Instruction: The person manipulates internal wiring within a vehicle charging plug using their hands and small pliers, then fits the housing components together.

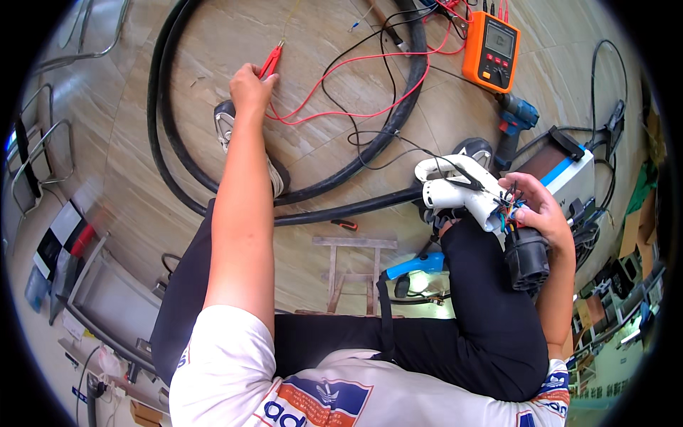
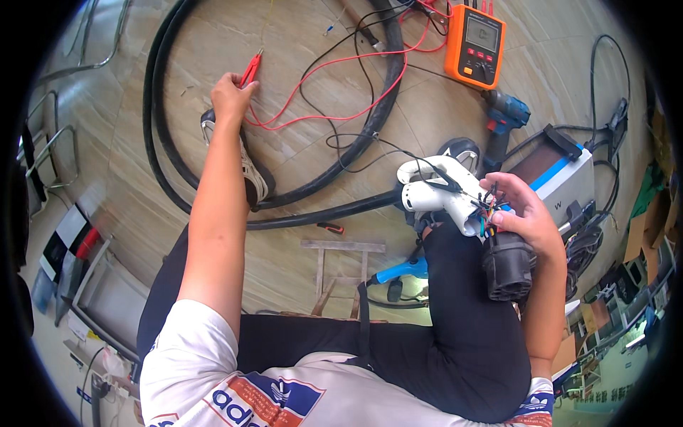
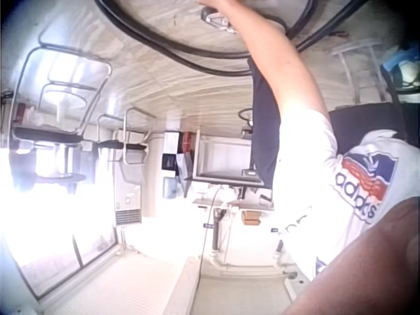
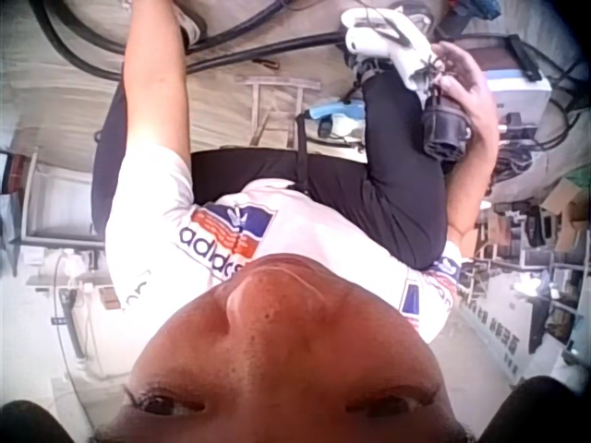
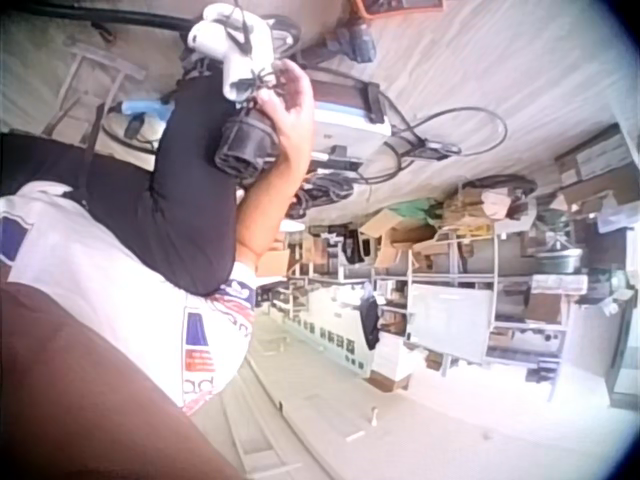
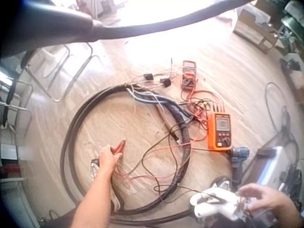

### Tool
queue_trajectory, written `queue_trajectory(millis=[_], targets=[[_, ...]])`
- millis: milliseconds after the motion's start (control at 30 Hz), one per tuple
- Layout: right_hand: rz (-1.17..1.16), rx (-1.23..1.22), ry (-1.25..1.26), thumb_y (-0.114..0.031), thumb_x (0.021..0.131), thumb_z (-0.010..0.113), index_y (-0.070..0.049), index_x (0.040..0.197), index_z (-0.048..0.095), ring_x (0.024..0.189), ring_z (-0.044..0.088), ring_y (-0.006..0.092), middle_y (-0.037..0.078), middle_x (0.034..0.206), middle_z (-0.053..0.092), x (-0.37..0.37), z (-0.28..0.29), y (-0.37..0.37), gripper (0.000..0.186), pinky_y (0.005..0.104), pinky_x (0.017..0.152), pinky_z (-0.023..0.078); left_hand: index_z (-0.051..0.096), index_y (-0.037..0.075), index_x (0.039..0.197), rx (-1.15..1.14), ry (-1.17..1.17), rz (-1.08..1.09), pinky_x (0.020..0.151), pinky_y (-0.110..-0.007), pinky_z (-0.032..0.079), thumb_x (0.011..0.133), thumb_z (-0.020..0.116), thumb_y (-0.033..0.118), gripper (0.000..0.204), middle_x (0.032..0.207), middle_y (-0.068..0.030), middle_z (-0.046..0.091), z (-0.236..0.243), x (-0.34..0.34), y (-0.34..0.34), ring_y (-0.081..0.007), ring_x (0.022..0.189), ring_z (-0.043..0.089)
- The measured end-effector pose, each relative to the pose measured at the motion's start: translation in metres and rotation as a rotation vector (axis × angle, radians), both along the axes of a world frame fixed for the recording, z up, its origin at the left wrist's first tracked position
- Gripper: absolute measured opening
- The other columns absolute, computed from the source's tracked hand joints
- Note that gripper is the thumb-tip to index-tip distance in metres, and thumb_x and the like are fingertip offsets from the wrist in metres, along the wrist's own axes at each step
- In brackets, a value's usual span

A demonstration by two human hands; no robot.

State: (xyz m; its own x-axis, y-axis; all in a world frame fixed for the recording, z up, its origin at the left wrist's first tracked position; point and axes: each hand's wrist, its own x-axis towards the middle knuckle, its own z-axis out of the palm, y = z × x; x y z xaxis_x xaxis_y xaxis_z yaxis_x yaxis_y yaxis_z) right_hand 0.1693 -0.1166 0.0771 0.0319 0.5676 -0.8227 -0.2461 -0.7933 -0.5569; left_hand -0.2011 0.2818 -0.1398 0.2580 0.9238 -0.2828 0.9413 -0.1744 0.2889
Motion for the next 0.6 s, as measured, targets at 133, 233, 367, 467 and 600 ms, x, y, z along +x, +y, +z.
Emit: queue_trajectory(millis=[133, 233, 367, 467, 600], targets=[[-0.002, 0.003, 0.0, -0.036, 0.074, 0.081, -0.002, 0.136, 0.052, 0.117, 0.052, 0.0207, 0.01, 0.13, 0.059, 0.0, 0.0, -0.001, 0.076, 0.0364, 0.106, 0.039, 0.071, 0.002, 0.095, 0.003, 0.02, -0.035, 0.083, -0.042, 0.054, 0.068, 0.088, 0.029, 0.042, 0.091, -0.0176, 0.073, -0.001, 0.002, 0.003, -0.0334, 0.088, 0.069], [-0.007, 0.002, -0.002, -0.036, 0.075, 0.081, -0.002, 0.136, 0.052, 0.118, 0.052, 0.0207, 0.01, 0.13, 0.059, -0.001, -0.001, -0.001, 0.076, 0.0366, 0.106, 0.039, 0.072, 0.001, 0.095, 0.013, 0.037, -0.07, 0.083, -0.042, 0.054, 0.068, 0.088, 0.03, 0.043, 0.092, -0.018, 0.072, 0.0, 0.004, 0.005, -0.0337, 0.089, 0.069], [-0.008, 0.011, -0.003, -0.035, 0.075, 0.081, -0.002, 0.136, 0.052, 0.117, 0.052, 0.0209, 0.01, 0.13, 0.059, -0.002, -0.002, -0.001, 0.075, 0.0371, 0.106, 0.039, 0.069, 0.0, 0.105, -0.045, 0.08, -0.109, 0.087, -0.043, 0.052, 0.067, 0.089, 0.033, 0.054, 0.101, -0.0195, 0.069, 0.0, 0.002, 0.006, -0.0353, 0.099, 0.066], [-0.016, 0.007, 0.013, -0.033, 0.075, 0.081, -0.002, 0.136, 0.052, 0.116, 0.053, 0.0217, 0.011, 0.131, 0.058, -0.001, 0.0, 0.001, 0.075, 0.0375, 0.107, 0.039, 0.064, 0.001, 0.115, 0.221, 0.025, -0.122, 0.09, -0.042, 0.051, 0.067, 0.089, 0.037, 0.065, 0.108, -0.0197, 0.065, -0.009, -0.004, -0.005, -0.0362, 0.104, 0.062], [-0.03, 0.02, 0.038, -0.032, 0.076, 0.082, -0.001, 0.138, 0.05, 0.122, 0.053, 0.0218, 0.012, 0.132, 0.057, 0.002, -0.003, -0.011, 0.076, 0.0369, 0.105, 0.042, 0.061, 0.002, 0.119, 0.297, -0.148, -0.121, 0.091, -0.042, 0.05, 0.075, 0.083, 0.029, 0.056, 0.108, -0.0188, 0.063, 0.018, 0.053, -0.042, -0.036, 0.103, 0.061]])
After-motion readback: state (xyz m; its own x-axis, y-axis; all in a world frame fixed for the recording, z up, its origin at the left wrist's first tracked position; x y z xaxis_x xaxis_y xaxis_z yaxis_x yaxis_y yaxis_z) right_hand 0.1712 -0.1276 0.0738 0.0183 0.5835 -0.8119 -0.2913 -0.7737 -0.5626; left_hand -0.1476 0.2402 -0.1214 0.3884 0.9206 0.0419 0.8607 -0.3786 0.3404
